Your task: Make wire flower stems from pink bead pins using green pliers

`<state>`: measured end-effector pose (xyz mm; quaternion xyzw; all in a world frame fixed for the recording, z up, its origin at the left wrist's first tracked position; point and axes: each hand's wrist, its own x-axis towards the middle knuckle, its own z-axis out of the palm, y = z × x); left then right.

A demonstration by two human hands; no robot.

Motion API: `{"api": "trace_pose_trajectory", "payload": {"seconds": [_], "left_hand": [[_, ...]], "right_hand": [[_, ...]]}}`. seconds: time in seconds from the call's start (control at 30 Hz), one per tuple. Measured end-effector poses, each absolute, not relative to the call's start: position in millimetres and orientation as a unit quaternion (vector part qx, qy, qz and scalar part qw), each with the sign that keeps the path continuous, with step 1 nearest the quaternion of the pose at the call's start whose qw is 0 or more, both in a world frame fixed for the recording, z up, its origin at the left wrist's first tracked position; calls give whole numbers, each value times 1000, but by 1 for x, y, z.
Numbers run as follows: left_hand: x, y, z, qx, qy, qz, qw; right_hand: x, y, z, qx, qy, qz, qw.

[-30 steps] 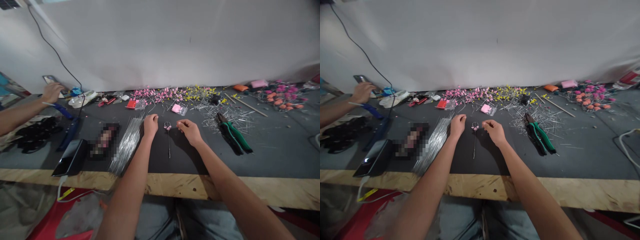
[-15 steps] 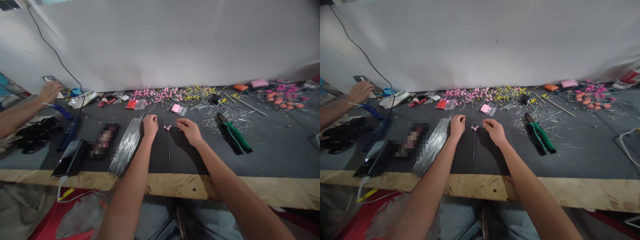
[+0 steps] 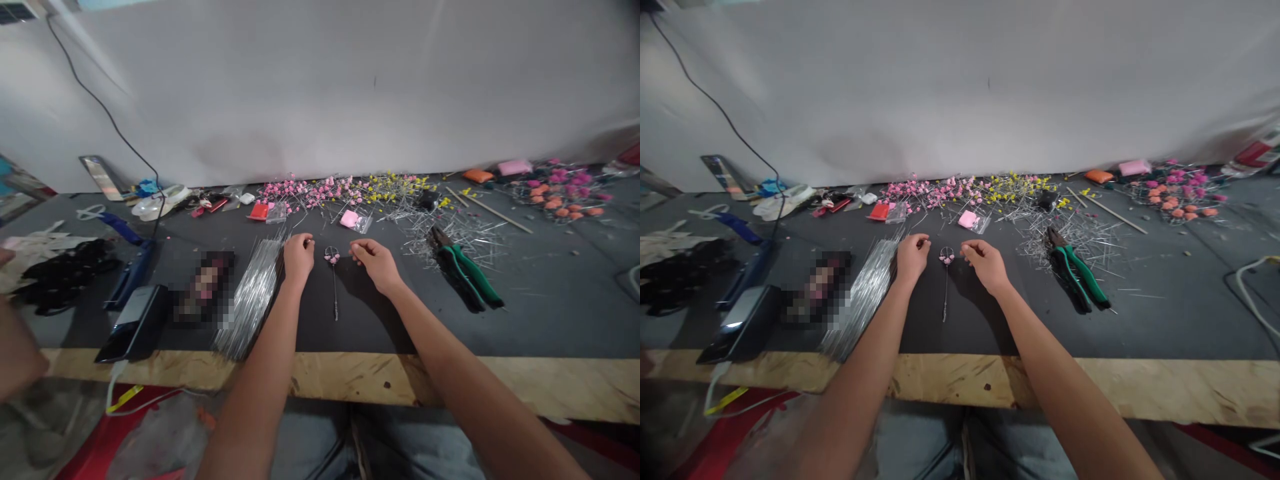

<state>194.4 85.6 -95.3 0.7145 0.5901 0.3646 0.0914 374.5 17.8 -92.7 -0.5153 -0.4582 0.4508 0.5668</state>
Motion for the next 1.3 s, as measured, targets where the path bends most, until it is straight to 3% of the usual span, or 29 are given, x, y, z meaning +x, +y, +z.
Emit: {"api": "trace_pose_trajectory", "payload": {"seconds": [0.47, 0.67, 0.83, 1.3], "left_hand": [[194, 79, -91, 706, 577, 388, 133], [208, 58, -79, 656, 517, 490, 249], [230, 41, -69, 685, 420, 473, 362], [232, 35, -65, 698, 405, 457, 375]], "right_hand": [[374, 16, -91, -518, -472, 446, 556], [374, 14, -88, -510, -469, 454, 560], [375, 11, -83, -499, -494, 465, 540], [378, 12, -82, -464, -488, 507, 538]]}}
